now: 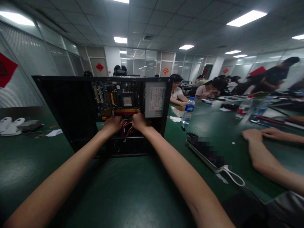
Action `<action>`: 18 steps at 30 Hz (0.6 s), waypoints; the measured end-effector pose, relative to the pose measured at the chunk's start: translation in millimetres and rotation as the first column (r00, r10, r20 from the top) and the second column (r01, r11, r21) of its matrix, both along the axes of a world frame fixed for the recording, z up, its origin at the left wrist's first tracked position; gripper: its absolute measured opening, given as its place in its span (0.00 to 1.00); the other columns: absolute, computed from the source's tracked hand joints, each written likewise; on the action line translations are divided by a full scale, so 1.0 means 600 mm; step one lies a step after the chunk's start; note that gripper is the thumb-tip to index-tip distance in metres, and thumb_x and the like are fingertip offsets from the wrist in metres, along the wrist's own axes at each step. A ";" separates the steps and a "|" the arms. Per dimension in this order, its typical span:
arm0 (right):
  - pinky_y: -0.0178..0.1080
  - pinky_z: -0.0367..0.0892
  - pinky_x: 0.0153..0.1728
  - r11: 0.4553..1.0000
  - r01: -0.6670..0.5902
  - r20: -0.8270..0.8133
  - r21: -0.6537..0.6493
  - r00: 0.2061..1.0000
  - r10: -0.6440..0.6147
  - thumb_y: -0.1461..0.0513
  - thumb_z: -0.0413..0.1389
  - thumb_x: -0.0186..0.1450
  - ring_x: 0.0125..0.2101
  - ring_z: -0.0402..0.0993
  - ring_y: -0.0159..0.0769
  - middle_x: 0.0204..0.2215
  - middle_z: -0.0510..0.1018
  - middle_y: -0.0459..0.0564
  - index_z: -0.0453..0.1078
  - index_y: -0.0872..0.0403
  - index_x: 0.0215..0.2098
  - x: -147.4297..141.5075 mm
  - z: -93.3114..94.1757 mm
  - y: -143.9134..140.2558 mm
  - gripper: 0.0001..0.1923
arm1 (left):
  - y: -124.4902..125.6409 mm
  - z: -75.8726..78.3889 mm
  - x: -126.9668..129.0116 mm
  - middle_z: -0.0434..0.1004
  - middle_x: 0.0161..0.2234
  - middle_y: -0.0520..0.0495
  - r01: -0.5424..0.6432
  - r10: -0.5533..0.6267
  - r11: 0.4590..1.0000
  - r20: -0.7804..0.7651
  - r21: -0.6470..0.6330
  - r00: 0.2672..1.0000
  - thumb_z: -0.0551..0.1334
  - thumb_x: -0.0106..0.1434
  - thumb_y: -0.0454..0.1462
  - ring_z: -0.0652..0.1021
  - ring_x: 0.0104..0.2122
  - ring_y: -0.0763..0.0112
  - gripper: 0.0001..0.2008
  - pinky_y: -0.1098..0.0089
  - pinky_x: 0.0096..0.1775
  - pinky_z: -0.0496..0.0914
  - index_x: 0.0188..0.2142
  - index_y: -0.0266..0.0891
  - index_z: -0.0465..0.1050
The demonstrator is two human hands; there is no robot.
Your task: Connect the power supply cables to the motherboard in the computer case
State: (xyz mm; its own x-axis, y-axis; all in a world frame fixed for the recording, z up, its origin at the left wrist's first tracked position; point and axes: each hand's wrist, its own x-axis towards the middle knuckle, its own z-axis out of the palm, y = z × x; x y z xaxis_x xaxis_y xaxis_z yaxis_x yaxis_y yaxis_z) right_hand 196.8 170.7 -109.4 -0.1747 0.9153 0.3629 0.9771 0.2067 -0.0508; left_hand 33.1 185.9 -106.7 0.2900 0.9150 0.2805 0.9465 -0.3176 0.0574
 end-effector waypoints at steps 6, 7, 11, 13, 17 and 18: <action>0.36 0.70 0.42 0.999 -0.034 -0.013 0.017 0.999 0.034 0.65 0.49 0.71 0.43 0.80 0.44 0.41 0.82 0.61 0.80 0.60 0.43 0.004 0.004 -0.007 0.16 | -0.016 0.002 -0.006 0.82 0.46 0.34 0.011 -0.012 0.999 0.015 0.035 1.000 0.50 0.72 0.44 0.81 0.46 0.55 0.21 0.64 0.46 0.71 0.45 0.36 0.79; 0.36 0.70 0.42 0.999 -0.039 -0.021 0.027 0.999 0.039 0.64 0.48 0.71 0.43 0.80 0.43 0.41 0.82 0.61 0.79 0.60 0.43 0.006 0.004 -0.009 0.17 | -0.020 0.003 -0.008 0.82 0.46 0.35 0.019 -0.020 0.999 0.017 0.045 1.000 0.50 0.72 0.44 0.80 0.46 0.55 0.21 0.64 0.46 0.71 0.45 0.36 0.79; 0.36 0.68 0.41 0.993 -0.097 -0.041 0.062 0.994 0.100 0.62 0.47 0.73 0.42 0.79 0.40 0.41 0.82 0.59 0.76 0.58 0.46 0.014 0.001 -0.022 0.16 | -0.043 0.011 -0.017 0.82 0.43 0.37 0.033 -0.036 0.995 0.027 0.095 0.999 0.49 0.73 0.44 0.81 0.44 0.55 0.21 0.65 0.43 0.71 0.44 0.38 0.79; 0.35 0.67 0.40 0.985 -0.158 -0.021 0.065 0.987 0.159 0.61 0.47 0.74 0.40 0.79 0.39 0.40 0.82 0.58 0.76 0.58 0.45 0.017 0.004 -0.036 0.16 | -0.056 0.015 -0.020 0.83 0.41 0.36 0.030 -0.034 0.992 0.031 0.119 0.999 0.48 0.73 0.43 0.81 0.42 0.55 0.21 0.64 0.40 0.70 0.44 0.38 0.78; 0.34 0.64 0.35 0.893 -0.435 0.102 0.118 0.899 0.425 0.62 0.51 0.73 0.34 0.78 0.35 0.35 0.82 0.54 0.76 0.57 0.38 0.015 0.042 -0.094 0.13 | -0.084 0.013 -0.026 0.83 0.39 0.38 0.053 -0.058 0.987 0.033 0.152 0.998 0.49 0.73 0.43 0.82 0.38 0.57 0.20 0.66 0.35 0.67 0.40 0.40 0.78; 0.34 0.64 0.35 0.824 -0.530 0.132 0.200 0.848 0.513 0.61 0.51 0.73 0.33 0.77 0.34 0.33 0.82 0.52 0.75 0.57 0.36 0.014 0.058 -0.117 0.13 | -0.091 0.009 -0.027 0.83 0.39 0.39 0.058 -0.064 0.986 0.031 0.159 0.997 0.49 0.73 0.44 0.82 0.37 0.57 0.20 0.66 0.34 0.67 0.40 0.40 0.78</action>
State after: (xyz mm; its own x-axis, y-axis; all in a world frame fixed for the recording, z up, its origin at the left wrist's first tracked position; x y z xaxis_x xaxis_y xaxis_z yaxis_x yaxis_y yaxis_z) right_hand 205.3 100.5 -74.6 -0.6354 0.5780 0.5120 0.7195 0.6839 0.1209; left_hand 16.6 131.3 -101.5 0.3311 0.8394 0.4310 0.9233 -0.3825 0.0358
